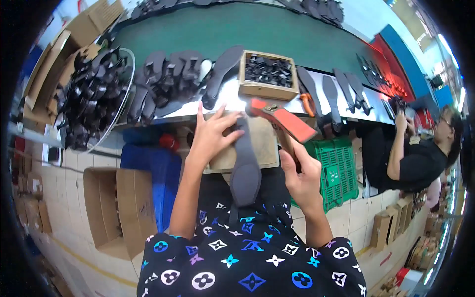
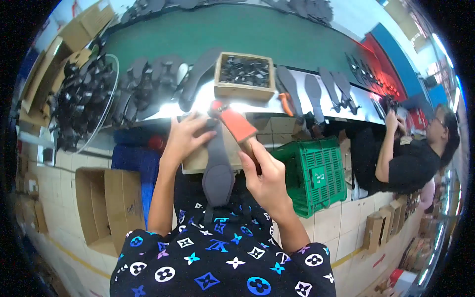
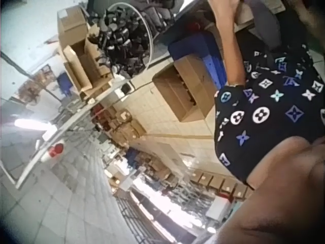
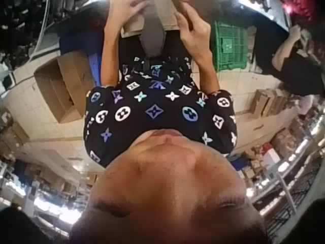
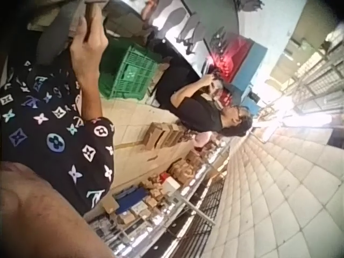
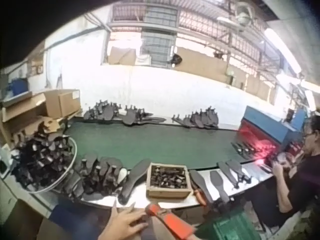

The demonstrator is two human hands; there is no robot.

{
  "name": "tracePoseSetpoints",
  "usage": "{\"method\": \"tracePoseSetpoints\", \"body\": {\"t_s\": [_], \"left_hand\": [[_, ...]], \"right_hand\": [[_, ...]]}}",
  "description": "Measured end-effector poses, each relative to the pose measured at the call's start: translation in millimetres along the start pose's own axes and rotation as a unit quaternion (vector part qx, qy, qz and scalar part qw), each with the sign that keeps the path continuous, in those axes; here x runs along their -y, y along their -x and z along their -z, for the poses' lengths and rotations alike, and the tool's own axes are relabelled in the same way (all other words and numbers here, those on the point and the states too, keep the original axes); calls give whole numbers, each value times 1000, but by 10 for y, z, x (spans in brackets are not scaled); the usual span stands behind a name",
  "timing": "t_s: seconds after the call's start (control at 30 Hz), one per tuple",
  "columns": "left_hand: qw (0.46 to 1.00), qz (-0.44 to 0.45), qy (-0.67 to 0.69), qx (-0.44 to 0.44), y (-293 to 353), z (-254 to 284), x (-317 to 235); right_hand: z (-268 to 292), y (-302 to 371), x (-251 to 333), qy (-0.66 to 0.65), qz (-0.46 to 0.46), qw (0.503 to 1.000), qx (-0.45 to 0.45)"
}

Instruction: Manually assembling and hammering shoe sole and strap components at a manufacturing workbench.

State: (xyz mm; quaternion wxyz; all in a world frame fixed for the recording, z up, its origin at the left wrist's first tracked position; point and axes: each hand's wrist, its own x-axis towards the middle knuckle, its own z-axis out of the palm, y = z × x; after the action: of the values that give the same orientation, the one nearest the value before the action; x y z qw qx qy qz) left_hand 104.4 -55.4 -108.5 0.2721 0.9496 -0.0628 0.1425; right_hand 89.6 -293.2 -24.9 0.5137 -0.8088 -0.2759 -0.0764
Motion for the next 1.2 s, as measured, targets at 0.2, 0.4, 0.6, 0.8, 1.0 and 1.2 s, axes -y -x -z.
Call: {"method": "tracePoseSetpoints", "body": {"t_s": [0.2,0.4,0.6,0.8,1.0,1.2], "left_hand": [[948,-1,314,53,481,500,-394],[744,187,610,199,706,883,-1113],[645,156,676,321,651,922,-1091],[742,57,607,279,804,927,-1130],[964,136,163,-161,344,870,-716],[859,112,74,-495,-686,1319,-158]], "right_hand": [[-122,-141,-277,68,100,993,7],[-146,-136,-489,273,201,911,235],[172,-368,-74,-279,163,876,359],[110,-376,-2,-341,135,822,436],[183,-292,-318,-44,26,981,189],[758,-143,-1196,82,-125,969,-198]]}}
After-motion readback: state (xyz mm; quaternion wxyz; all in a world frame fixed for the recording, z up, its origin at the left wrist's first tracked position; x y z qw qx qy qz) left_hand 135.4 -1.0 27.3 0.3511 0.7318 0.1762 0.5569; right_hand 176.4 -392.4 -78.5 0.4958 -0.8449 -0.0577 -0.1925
